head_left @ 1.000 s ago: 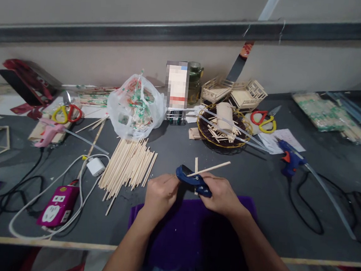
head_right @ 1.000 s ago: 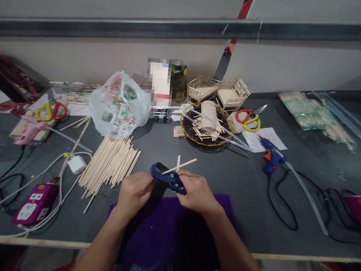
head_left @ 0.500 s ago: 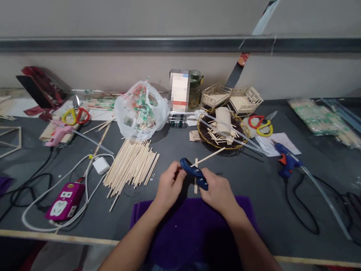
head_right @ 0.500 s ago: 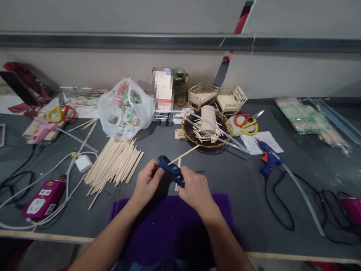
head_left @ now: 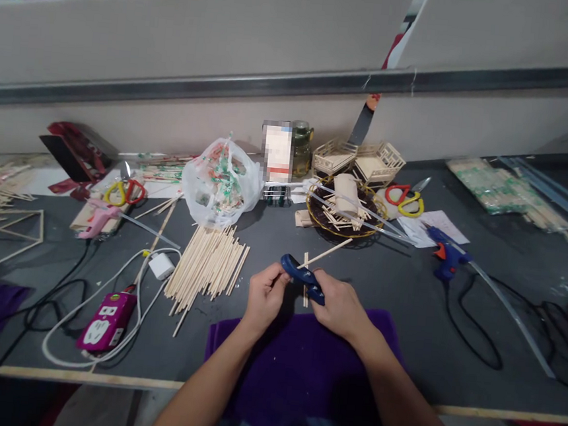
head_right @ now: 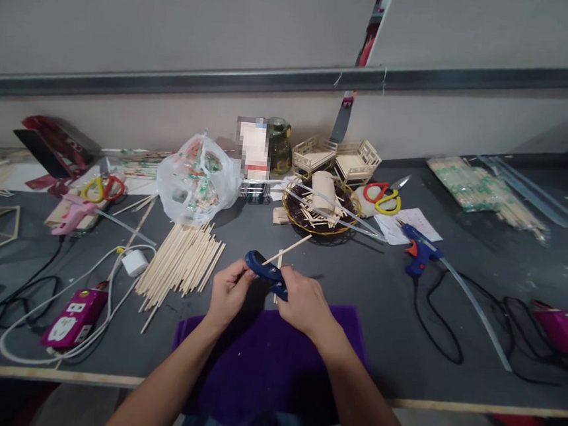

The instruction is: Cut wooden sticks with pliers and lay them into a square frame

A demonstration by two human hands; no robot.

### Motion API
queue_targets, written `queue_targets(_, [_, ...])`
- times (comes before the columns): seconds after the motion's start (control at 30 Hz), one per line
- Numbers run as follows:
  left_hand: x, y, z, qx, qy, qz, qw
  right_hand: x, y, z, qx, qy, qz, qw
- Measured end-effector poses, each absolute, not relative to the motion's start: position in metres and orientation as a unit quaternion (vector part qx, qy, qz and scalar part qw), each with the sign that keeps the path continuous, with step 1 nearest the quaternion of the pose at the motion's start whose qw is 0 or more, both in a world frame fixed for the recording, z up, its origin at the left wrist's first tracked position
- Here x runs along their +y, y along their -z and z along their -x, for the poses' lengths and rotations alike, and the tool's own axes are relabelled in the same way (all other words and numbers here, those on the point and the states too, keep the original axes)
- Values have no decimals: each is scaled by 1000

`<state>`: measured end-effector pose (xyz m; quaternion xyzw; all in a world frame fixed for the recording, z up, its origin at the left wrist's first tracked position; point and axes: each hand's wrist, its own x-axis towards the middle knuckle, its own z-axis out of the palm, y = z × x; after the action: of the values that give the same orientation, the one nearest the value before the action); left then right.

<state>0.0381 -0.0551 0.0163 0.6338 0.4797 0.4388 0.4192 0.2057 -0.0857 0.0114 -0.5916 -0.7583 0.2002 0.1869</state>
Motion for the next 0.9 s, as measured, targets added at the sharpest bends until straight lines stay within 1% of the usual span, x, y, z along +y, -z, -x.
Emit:
queue_targets(0.33, [-55,-17,-34,473,-431,-612,465,-89,-11,-205,-758,-210,590,185])
queue_targets(0.53, [-53,-12,-29,460,-395,-636,478,-87,-11,-205,-751,-228,596,171])
queue_targets(0.77, [-51,-3,-17,508,-246,-746,354,-82,-13,-211,-722,-197,647,147])
queue_targets(0.83, [-49,0,-14,527,-245,-745,327,-81,-13,-213,-708,-200,661,146])
queue_targets(0.9, [-46,2,-10,545,-277,-736,292,-80,-14,-216,-694,-206,674,147])
